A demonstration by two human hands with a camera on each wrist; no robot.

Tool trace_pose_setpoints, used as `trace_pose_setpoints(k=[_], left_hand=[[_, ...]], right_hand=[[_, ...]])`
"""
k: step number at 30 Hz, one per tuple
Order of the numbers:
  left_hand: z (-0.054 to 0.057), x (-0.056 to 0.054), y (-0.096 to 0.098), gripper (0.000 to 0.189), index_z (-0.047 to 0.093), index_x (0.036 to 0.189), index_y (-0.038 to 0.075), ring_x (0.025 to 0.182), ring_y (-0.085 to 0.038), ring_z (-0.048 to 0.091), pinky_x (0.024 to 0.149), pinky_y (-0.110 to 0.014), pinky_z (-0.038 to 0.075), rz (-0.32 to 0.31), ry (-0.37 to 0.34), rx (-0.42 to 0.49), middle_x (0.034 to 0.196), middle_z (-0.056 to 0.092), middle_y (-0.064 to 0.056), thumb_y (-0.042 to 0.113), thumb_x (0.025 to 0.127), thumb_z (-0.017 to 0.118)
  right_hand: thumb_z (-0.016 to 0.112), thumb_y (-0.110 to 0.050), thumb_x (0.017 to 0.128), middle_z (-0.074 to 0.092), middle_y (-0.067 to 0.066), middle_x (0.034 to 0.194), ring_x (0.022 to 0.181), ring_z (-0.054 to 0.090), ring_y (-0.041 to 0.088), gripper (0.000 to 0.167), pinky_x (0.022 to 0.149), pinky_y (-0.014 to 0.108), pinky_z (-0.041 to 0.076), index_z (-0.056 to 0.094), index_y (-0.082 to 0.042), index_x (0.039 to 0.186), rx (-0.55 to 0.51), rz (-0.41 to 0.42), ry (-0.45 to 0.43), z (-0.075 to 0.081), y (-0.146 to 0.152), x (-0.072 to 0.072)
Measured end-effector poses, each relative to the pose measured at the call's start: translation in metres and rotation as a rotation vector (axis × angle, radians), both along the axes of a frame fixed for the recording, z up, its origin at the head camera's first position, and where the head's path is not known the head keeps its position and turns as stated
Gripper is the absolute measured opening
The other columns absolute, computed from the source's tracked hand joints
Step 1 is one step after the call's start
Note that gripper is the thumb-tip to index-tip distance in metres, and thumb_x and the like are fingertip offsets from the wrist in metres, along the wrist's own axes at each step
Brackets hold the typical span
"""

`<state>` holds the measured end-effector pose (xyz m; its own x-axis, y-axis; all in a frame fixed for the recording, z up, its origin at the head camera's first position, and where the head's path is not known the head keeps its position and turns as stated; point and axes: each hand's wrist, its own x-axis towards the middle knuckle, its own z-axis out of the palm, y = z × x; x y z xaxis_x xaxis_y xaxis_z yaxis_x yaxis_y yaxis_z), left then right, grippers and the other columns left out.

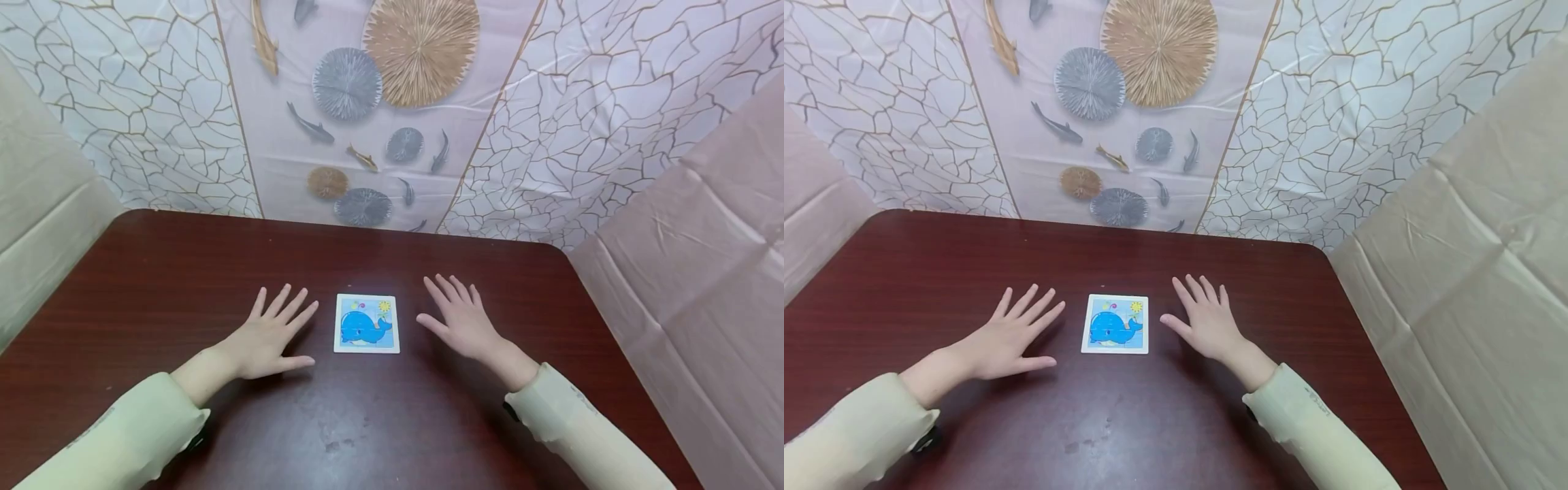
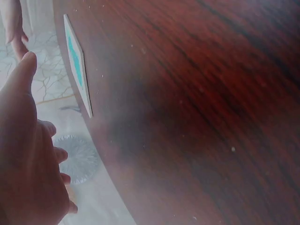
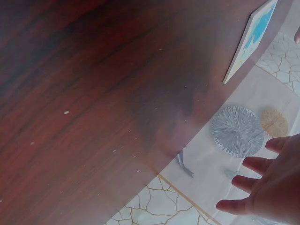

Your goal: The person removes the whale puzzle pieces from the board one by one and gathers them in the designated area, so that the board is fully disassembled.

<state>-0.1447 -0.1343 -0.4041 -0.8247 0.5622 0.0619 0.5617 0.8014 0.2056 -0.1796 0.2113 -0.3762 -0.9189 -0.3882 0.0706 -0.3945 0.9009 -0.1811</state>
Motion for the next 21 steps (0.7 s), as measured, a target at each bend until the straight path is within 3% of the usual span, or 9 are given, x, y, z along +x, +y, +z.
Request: trace_pose_setpoints(k=[14,21], left_hand=[[-0.006,-0.003,0.016,0.085,0.028,0.148,0.008,0.142,-0.043,0.014,0.11,-0.066,0.007,-0.095,-0.054,-0.019,0.154,0.02,-0.019,0.057,0.084,0.056],[-0.005,-0.001,0.024,0.082,0.029,0.147,0.008,0.142,-0.043,0.015,0.11,-0.066,0.008,-0.136,-0.098,-0.024,0.154,0.021,-0.02,0.056,0.085,0.055]], right_hand=[[0.045,-0.047,0.095,0.032,0.015,0.151,0.139,0.027,0.037,0.064,0.109,0.062,0.022,0.028,-0.016,0.148,-0.132,0.004,-0.129,0.001,-0.018,-0.009],[0.039,-0.048,0.097,0.029,0.014,0.153,0.141,0.024,0.035,0.063,0.111,0.059,0.021,0.026,-0.015,0.149,-0.28,-0.02,-0.278,0.0,-0.023,-0.016]])
